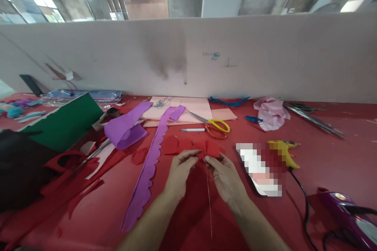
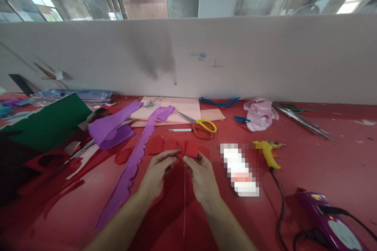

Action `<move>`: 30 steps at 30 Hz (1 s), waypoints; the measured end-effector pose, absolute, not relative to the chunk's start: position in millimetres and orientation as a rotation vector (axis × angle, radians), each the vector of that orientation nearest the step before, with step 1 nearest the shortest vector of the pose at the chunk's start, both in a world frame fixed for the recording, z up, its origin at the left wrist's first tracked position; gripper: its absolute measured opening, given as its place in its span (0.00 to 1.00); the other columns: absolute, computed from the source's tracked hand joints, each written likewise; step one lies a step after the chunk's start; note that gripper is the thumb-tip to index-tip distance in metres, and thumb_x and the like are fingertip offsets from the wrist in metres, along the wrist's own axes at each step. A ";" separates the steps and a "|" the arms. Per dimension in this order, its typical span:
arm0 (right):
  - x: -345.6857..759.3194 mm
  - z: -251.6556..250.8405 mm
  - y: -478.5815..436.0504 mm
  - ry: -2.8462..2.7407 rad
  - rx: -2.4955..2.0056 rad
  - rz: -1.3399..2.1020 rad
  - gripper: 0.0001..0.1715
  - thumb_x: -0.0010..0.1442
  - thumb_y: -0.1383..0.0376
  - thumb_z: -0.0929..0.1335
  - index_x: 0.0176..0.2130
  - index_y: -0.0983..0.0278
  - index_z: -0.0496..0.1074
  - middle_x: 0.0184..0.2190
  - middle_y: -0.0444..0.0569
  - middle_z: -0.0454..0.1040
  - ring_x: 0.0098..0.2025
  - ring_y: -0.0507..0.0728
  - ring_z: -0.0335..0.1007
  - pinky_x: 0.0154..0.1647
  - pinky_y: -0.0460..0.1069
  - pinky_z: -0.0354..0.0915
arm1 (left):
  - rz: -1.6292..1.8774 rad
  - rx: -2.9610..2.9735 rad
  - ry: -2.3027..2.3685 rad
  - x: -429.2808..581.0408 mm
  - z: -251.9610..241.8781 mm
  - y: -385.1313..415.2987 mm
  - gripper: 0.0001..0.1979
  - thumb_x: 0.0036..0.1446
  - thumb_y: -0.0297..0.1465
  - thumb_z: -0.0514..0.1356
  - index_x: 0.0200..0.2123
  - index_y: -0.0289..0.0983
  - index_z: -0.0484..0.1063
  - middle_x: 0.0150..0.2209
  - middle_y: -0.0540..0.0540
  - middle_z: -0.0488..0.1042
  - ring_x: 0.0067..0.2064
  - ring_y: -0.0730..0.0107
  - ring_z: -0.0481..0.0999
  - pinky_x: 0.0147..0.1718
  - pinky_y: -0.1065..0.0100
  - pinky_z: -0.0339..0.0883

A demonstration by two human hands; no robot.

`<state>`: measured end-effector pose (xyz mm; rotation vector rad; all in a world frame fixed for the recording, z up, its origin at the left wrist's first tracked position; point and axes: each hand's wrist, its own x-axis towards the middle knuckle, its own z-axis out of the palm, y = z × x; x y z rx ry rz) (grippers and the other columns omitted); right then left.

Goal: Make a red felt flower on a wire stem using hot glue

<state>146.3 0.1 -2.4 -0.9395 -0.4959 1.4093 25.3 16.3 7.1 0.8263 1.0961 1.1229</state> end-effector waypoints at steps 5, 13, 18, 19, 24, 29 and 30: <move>147.8 -3.1 -1.6 -0.488 -0.917 1.474 0.12 0.43 0.69 0.75 0.31 0.64 0.75 0.27 0.44 0.75 0.27 0.50 0.67 0.31 0.46 0.64 | 0.966 0.734 1.101 15.7 12.3 27.1 0.07 0.39 0.29 0.65 0.28 0.37 0.79 0.27 0.47 0.75 0.27 0.76 0.67 0.25 0.74 0.56; 148.7 -1.8 -1.5 -0.503 -0.907 1.477 0.14 0.43 0.69 0.76 0.32 0.62 0.71 0.26 0.41 0.74 0.25 0.49 0.66 0.30 0.46 0.62 | 0.885 0.766 1.103 15.7 14.9 32.0 0.09 0.34 0.30 0.70 0.24 0.35 0.79 0.26 0.46 0.76 0.26 0.76 0.69 0.25 0.74 0.57; 149.0 -1.0 -1.7 -0.493 -0.904 1.498 0.13 0.43 0.69 0.75 0.31 0.61 0.71 0.26 0.41 0.73 0.25 0.49 0.65 0.28 0.46 0.61 | 0.879 0.800 0.997 13.8 11.5 36.4 0.09 0.35 0.29 0.70 0.24 0.35 0.78 0.24 0.48 0.74 0.25 0.77 0.68 0.25 0.74 0.57; 149.0 -1.4 -1.6 -0.495 -0.909 1.502 0.13 0.43 0.69 0.75 0.31 0.62 0.71 0.26 0.41 0.73 0.24 0.49 0.64 0.27 0.46 0.61 | 0.877 0.803 0.964 13.4 9.5 37.2 0.09 0.35 0.29 0.70 0.24 0.34 0.78 0.23 0.48 0.74 0.25 0.78 0.67 0.24 0.74 0.56; 149.2 -3.3 -0.3 -0.492 -0.924 1.524 0.13 0.42 0.70 0.75 0.31 0.64 0.72 0.24 0.42 0.73 0.24 0.48 0.64 0.26 0.45 0.60 | 0.864 0.813 0.836 11.4 2.5 39.6 0.08 0.38 0.29 0.70 0.24 0.32 0.78 0.22 0.49 0.73 0.22 0.81 0.64 0.23 0.75 0.55; 150.1 -1.0 1.3 -0.485 -0.948 1.554 0.16 0.40 0.70 0.77 0.31 0.64 0.72 0.23 0.42 0.73 0.24 0.48 0.65 0.25 0.45 0.59 | 0.833 0.703 0.863 12.5 4.2 38.6 0.09 0.37 0.29 0.70 0.25 0.33 0.76 0.22 0.49 0.73 0.23 0.79 0.68 0.24 0.75 0.59; 150.3 -0.4 1.4 -0.484 -0.943 1.562 0.16 0.40 0.70 0.77 0.31 0.64 0.72 0.23 0.42 0.74 0.24 0.48 0.65 0.25 0.45 0.59 | 0.833 0.678 0.860 13.2 4.5 38.2 0.09 0.36 0.29 0.70 0.24 0.33 0.76 0.22 0.49 0.73 0.23 0.79 0.68 0.25 0.74 0.59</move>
